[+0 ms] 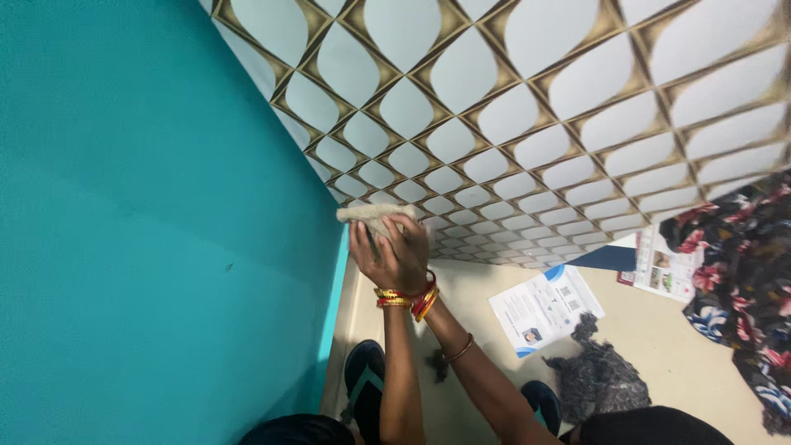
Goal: The person wipes the top and sides of a patterned cabinet using a cloth.
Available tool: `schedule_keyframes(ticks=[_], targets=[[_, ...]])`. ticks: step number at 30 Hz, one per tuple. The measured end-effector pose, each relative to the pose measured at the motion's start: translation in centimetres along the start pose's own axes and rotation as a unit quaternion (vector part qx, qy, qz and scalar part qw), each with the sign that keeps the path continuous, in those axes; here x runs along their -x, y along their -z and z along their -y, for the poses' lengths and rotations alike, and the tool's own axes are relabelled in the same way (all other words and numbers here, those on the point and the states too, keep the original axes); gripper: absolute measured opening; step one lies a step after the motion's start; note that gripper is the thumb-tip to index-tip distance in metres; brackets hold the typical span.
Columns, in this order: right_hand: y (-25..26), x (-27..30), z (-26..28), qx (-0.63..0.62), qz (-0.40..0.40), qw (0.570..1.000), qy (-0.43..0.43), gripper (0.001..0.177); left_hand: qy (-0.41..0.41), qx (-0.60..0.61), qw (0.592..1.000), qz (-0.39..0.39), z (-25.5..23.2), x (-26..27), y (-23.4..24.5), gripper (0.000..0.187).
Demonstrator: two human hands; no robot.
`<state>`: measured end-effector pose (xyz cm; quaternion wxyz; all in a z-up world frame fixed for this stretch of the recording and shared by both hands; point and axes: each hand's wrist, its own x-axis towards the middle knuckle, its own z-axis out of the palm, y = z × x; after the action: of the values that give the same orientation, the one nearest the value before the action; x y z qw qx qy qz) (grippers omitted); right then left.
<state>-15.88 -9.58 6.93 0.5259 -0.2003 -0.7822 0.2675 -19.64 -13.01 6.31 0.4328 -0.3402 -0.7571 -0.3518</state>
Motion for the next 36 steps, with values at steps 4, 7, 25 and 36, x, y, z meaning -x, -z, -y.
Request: schedule_keyframes(ticks=[4, 7, 25, 36], targets=[[4.1, -8.3, 4.2, 0.109, -0.005, 0.983, 0.150, 0.041, -0.039, -0.190, 0.981, -0.026, -6.6, -8.0, -0.1, 0.038], [7.0, -13.1, 5.0, 0.222, -0.042, 0.937, 0.268, 0.038, -0.037, -0.141, 0.988, -0.049, -9.5, -11.1, -1.7, 0.034], [20.1, -18.0, -5.2, 0.234, -0.292, 0.926, 0.049, 0.058, -0.131, 0.190, 0.973, 0.004, -18.1, -10.7, -6.8, 0.035], [3.2, -23.0, 11.3, 0.218, -0.019, 0.894, 0.392, 0.044, 0.219, 0.081, 0.971, -0.053, -4.4, -15.7, -8.1, 0.052]])
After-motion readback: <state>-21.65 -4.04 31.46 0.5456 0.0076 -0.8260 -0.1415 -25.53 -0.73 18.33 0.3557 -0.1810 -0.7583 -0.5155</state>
